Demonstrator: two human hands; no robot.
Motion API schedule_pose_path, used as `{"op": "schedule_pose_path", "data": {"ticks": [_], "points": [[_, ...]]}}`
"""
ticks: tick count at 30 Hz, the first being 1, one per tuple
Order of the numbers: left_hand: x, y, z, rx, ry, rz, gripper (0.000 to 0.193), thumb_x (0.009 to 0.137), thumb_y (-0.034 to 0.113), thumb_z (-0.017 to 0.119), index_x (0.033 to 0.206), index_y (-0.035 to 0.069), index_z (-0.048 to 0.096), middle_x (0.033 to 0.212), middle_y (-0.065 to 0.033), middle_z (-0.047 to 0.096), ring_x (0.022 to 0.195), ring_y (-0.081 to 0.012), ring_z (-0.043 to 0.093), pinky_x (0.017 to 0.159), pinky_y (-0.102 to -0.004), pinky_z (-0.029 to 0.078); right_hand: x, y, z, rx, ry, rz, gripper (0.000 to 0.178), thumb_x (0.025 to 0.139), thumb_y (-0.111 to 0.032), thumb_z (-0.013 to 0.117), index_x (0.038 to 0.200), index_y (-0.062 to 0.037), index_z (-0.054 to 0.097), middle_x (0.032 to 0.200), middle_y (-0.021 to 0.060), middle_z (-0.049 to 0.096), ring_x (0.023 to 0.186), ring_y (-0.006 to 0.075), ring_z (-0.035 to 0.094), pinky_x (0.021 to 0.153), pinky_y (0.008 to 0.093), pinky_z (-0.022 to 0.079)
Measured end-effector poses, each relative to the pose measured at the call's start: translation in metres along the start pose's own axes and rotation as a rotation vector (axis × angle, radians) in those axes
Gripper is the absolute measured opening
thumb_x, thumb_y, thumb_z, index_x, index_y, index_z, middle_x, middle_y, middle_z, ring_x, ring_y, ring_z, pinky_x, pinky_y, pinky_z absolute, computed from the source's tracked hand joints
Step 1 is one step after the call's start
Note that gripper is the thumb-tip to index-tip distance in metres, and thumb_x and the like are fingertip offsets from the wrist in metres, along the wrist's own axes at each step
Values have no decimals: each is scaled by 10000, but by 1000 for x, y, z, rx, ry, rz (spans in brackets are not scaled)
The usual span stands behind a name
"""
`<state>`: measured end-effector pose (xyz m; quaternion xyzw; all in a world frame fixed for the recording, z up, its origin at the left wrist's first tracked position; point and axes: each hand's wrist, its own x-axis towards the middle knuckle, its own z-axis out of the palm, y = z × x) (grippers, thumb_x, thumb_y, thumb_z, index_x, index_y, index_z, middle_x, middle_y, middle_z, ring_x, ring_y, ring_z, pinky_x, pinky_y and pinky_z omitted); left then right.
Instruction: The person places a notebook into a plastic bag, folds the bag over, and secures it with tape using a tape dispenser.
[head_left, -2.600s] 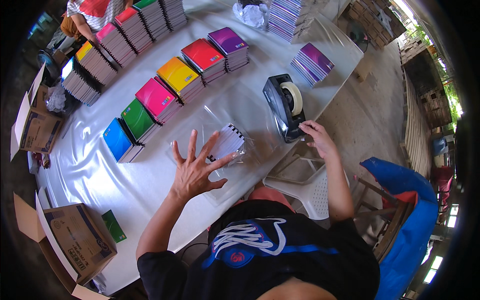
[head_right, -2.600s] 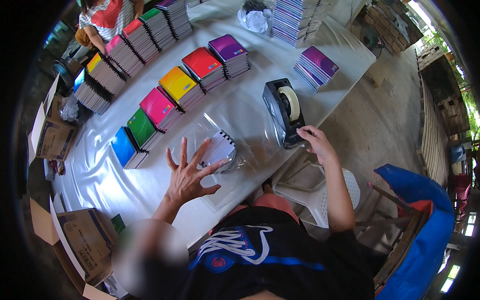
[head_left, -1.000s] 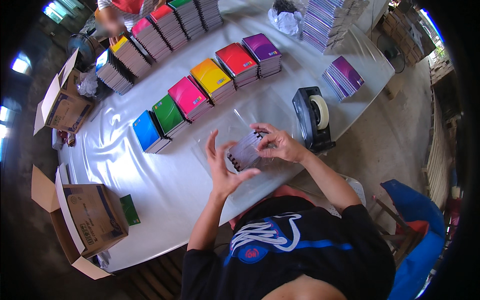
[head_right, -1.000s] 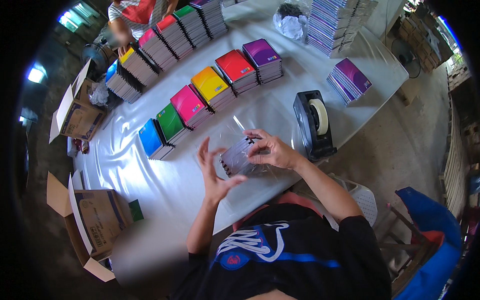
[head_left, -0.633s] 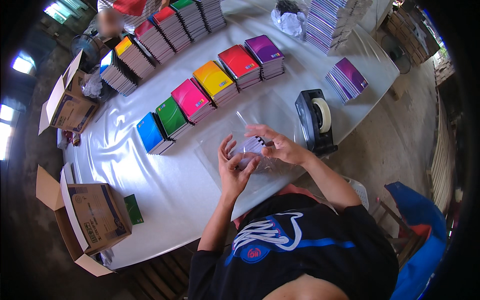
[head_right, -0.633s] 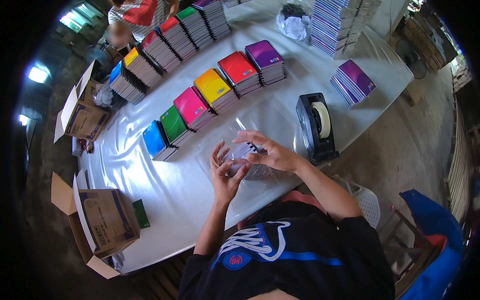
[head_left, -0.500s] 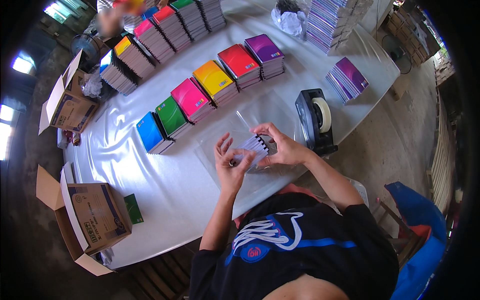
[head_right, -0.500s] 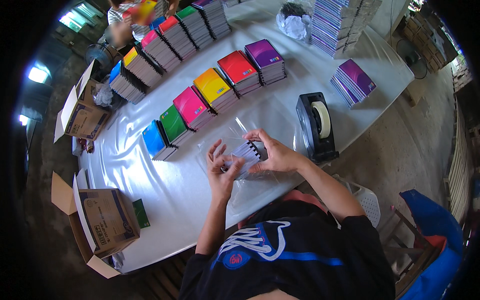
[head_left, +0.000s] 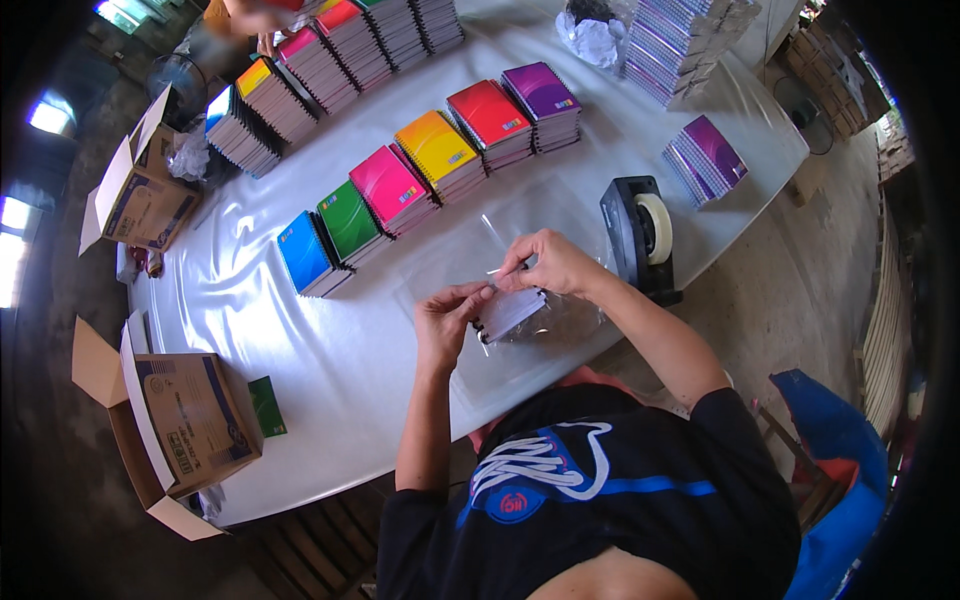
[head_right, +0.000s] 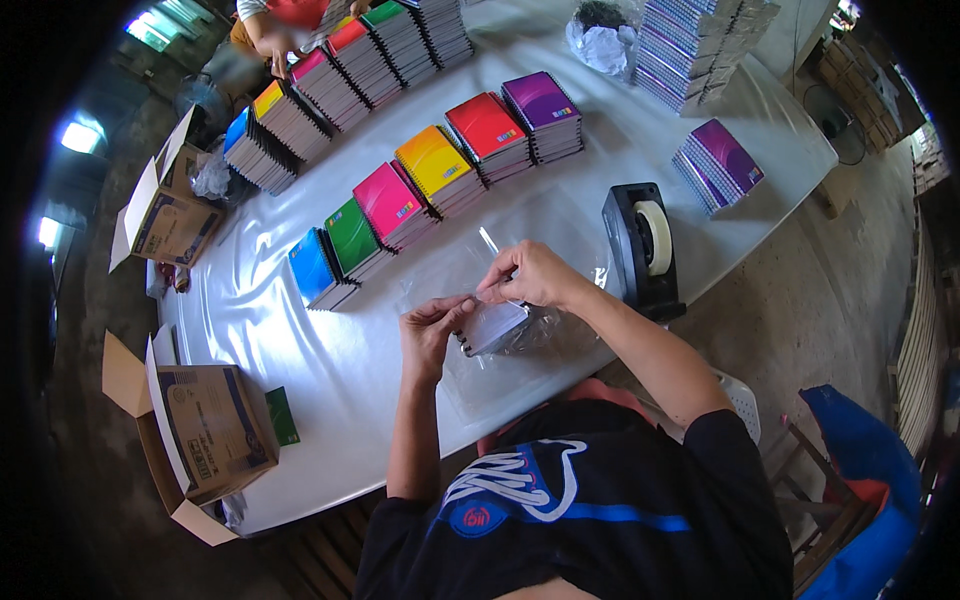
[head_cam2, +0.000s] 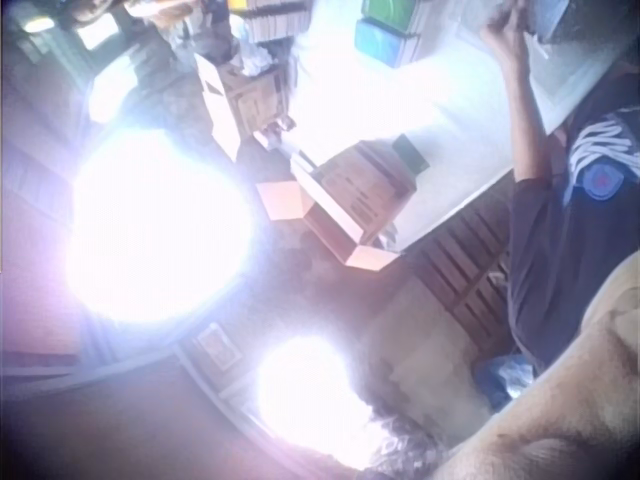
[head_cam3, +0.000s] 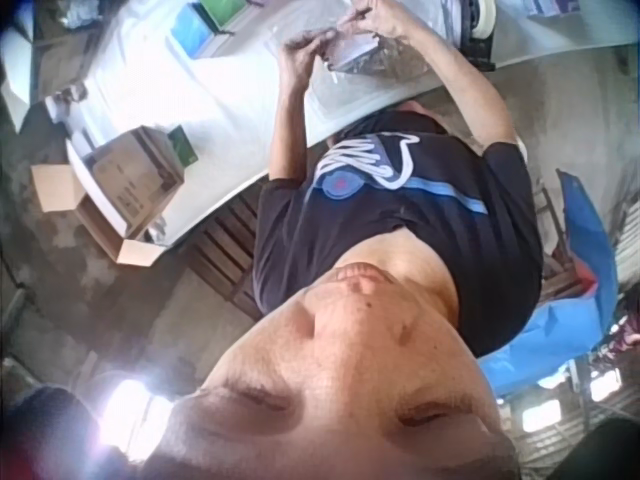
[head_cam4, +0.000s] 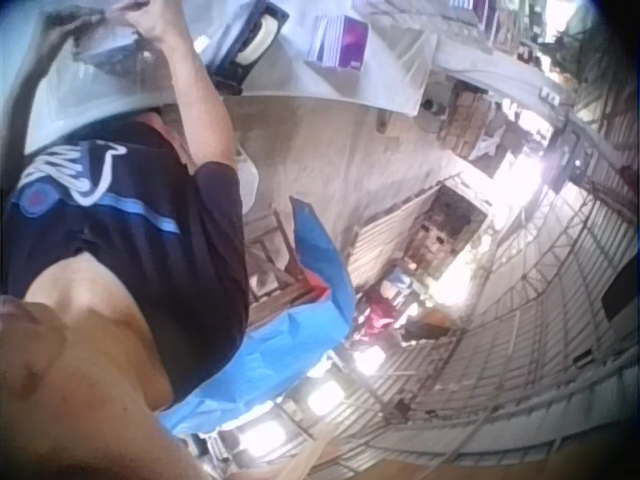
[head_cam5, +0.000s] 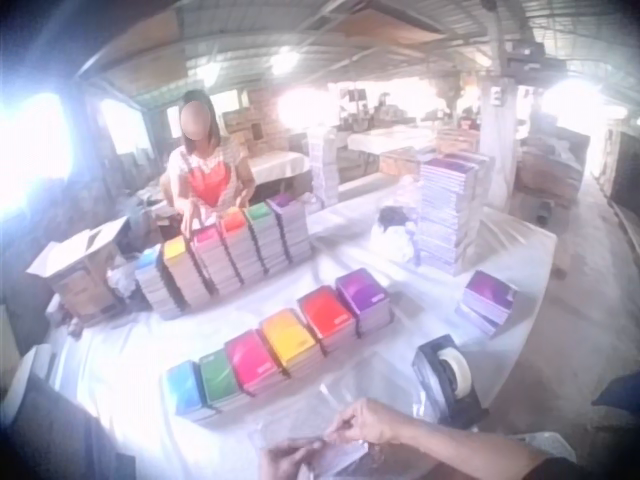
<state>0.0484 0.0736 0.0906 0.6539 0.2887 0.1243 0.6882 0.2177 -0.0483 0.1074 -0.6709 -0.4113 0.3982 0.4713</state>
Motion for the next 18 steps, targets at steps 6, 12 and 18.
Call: {"op": "schedule_pose_path", "data": {"ticks": [6, 12, 18], "points": [[-11, 10, 9, 748, 162, 600, 273, 712, 59, 719, 983, 61, 687, 1000, 1, 696, 1159, -262, 532, 999, -409, 311, -23, -12, 18, -669, 258, -445, 115, 725, -121, 689, 839, -126, 695, 1105, 3, 593, 1049, 189, 553, 935, 374, 354], [-37, 21, 12, 891, 105, 586, 413, 736, 207, 730, 1135, 191, 623, 1138, 22, 644, 1195, -182, 506, 982, -502, 198, -43, -32, 30, -1089, 284, -495, 124, 739, -108, 634, 834, -129, 710, 1243, 51, 541, 1171, 193, 492, 988, 443, 326], [-42, -8, 13, 1173, 125, 949, 385, 755, 192, 698, 1135, 191, 637, 1202, 55, 604, 1127, -109, 548, 901, -460, 247, -122, -4, -28, -705, 619, -74, 168, 805, -146, 625, 955, -114, 695, 1211, 99, 554, 1000, 222, 585, 883, 348, 430]]}}
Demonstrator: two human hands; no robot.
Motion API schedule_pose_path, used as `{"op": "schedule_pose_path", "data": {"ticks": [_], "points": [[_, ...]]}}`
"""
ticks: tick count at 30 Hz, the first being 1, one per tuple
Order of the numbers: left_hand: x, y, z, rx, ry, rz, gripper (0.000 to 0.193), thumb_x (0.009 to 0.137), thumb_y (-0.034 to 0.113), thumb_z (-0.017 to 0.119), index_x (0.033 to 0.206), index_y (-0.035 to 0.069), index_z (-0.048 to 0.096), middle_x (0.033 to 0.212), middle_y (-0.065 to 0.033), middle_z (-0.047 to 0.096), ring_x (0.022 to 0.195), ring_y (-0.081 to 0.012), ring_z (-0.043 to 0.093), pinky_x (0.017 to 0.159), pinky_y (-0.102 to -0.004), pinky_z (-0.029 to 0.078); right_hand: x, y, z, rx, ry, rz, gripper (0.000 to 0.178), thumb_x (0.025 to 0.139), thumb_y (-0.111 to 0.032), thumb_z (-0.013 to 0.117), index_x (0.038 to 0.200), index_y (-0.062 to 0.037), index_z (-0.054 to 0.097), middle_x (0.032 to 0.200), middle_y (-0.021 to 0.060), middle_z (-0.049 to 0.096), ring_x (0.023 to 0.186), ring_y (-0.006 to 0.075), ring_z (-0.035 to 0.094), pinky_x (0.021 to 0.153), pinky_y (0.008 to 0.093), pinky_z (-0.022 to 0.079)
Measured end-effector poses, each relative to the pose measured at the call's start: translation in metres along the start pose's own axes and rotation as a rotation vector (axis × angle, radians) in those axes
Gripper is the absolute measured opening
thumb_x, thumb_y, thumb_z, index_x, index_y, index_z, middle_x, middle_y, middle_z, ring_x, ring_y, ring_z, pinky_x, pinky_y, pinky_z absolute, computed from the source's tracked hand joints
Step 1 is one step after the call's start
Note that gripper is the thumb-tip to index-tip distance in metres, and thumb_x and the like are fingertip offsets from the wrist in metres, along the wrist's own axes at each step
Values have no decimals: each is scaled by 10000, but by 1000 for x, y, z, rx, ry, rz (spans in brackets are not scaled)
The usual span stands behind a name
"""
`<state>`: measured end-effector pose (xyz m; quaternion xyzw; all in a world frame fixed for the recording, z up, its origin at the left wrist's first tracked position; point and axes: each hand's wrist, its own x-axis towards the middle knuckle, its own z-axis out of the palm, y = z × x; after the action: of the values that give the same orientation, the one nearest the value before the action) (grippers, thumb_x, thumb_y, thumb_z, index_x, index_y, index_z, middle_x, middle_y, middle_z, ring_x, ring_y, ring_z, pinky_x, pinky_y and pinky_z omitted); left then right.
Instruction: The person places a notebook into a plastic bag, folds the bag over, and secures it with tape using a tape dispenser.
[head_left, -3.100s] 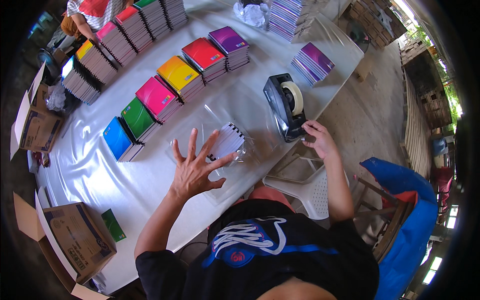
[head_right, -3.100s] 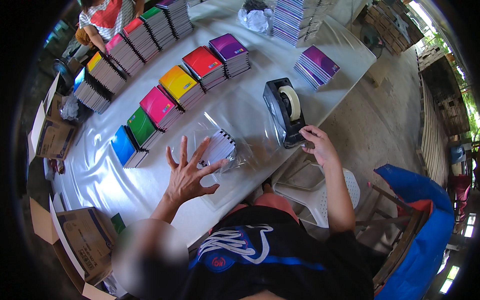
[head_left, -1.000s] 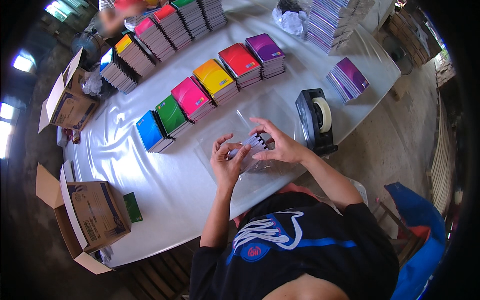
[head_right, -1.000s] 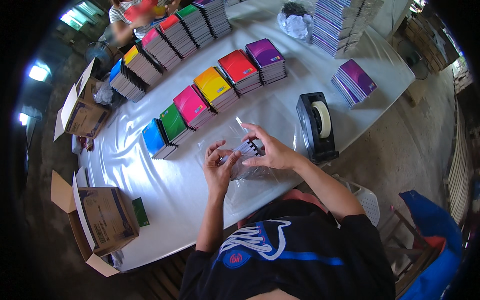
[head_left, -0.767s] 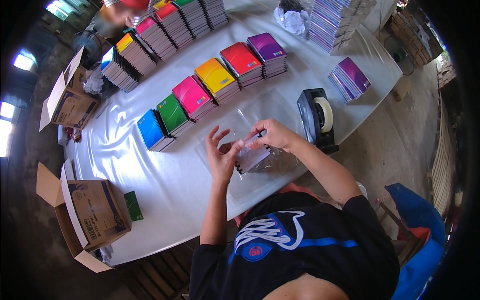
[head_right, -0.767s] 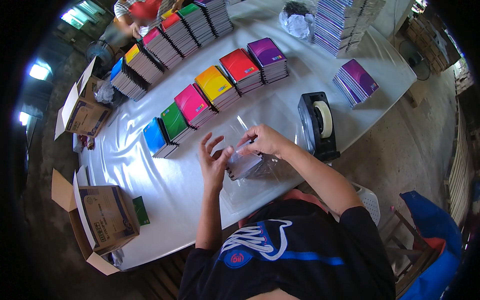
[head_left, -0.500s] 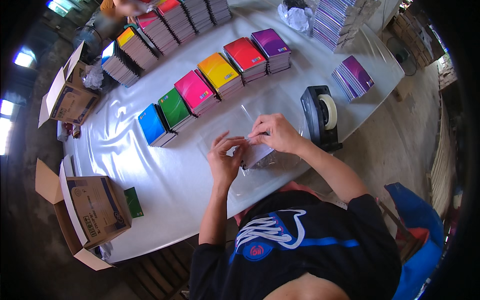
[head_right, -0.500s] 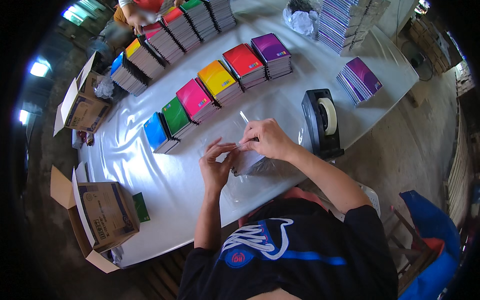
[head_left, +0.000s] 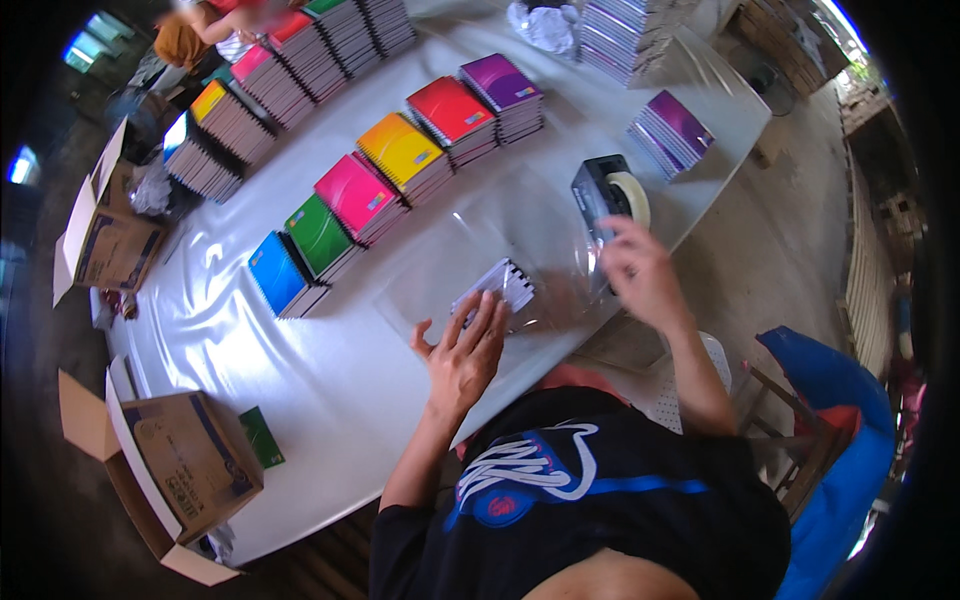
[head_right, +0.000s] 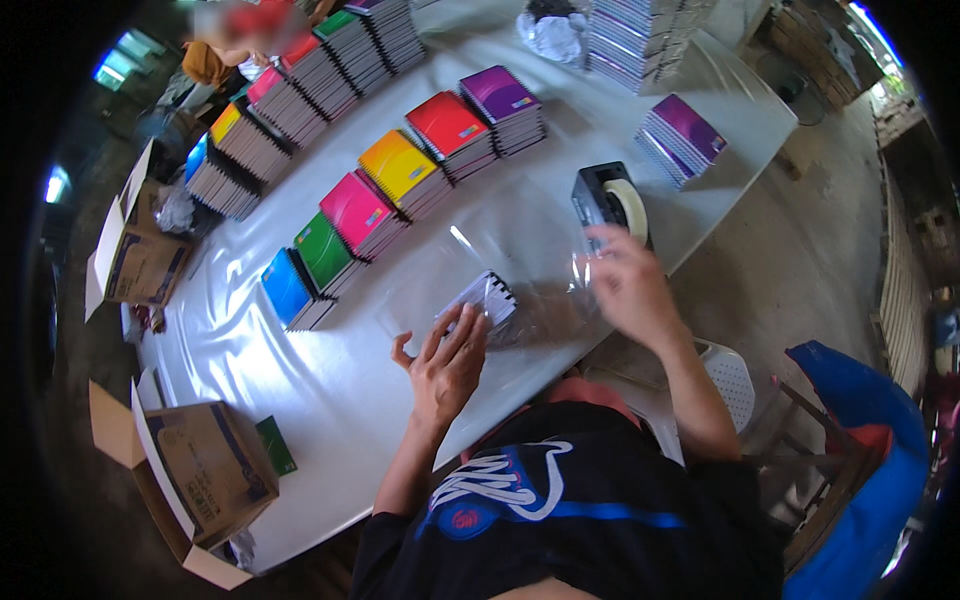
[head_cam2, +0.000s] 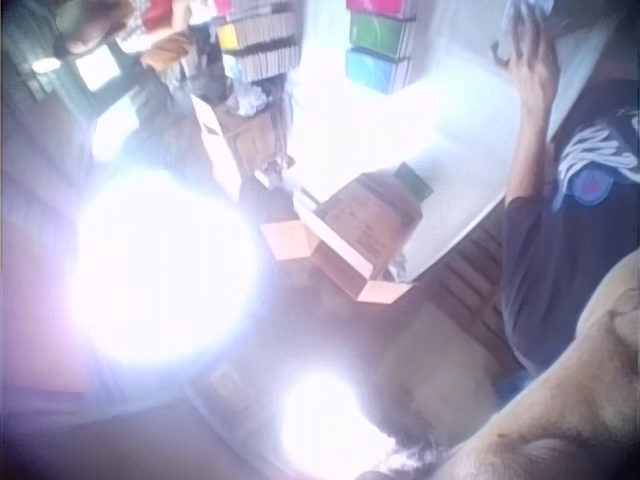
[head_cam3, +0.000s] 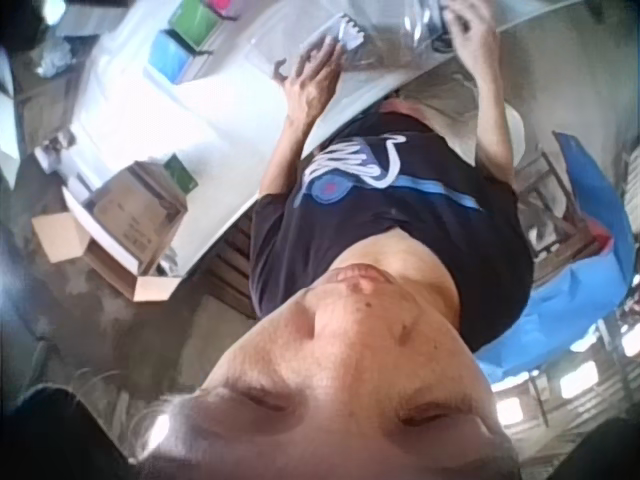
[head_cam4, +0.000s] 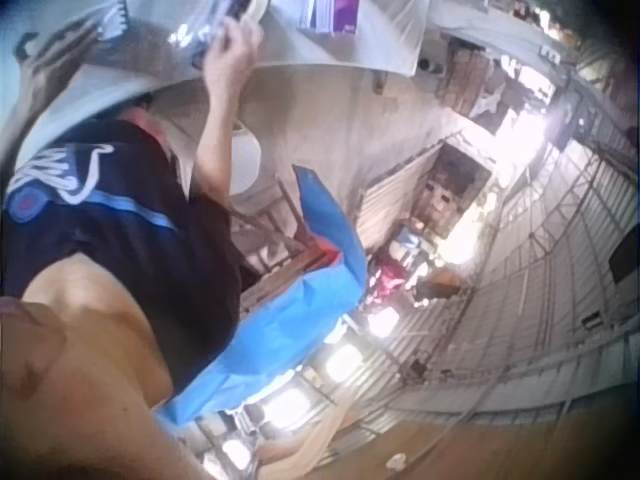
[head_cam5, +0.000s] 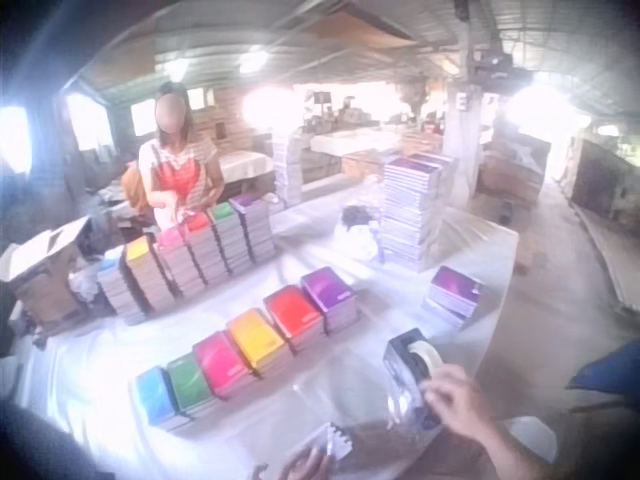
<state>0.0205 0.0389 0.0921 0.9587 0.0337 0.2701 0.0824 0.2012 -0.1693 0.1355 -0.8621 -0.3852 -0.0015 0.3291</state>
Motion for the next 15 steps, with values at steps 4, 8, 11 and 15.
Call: {"op": "schedule_pose_path", "data": {"ticks": [4, 8, 11, 15], "points": [[4, 3, 0, -62, 63, -2, 315, 713, 113, 729, 1021, 172, 695, 1137, 64, 635, 1048, -106, 584, 832, -374, 315, -27, 85, -8, 173, 116, 655, 182, 886, -271, 605, 927, -106, 670, 1032, 65, 615, 857, 193, 575, 783, 348, 427], [9, 6, 0, -96, 116, -11, 250, 721, 90, 740, 962, 154, 715, 1042, 52, 649, 998, -116, 610, 777, -331, 352, -29, 88, -14, 642, -121, 973, 303, 888, -442, 566, 835, -155, 646, 904, -17, 608, 913, 129, 521, 812, 399, 365], [9, 4, 1, -100, 113, -4, 258, 718, 103, 745, 966, 162, 711, 1047, 61, 630, 1016, -108, 594, 778, -342, 356, -33, 87, -13, 881, -163, 935, 298, 880, -431, 579, 828, -144, 643, 898, -17, 604, 927, 118, 503, 844, 419, 349], [8, 1, 1, -97, 110, 7, 269, 711, 111, 749, 970, 168, 707, 1061, 63, 618, 1021, -103, 588, 776, -349, 358, -57, 78, -16, 1353, 166, 886, 203, 878, -319, 592, 872, -137, 682, 1156, 7, 569, 916, 124, 520, 922, 453, 342]]}}
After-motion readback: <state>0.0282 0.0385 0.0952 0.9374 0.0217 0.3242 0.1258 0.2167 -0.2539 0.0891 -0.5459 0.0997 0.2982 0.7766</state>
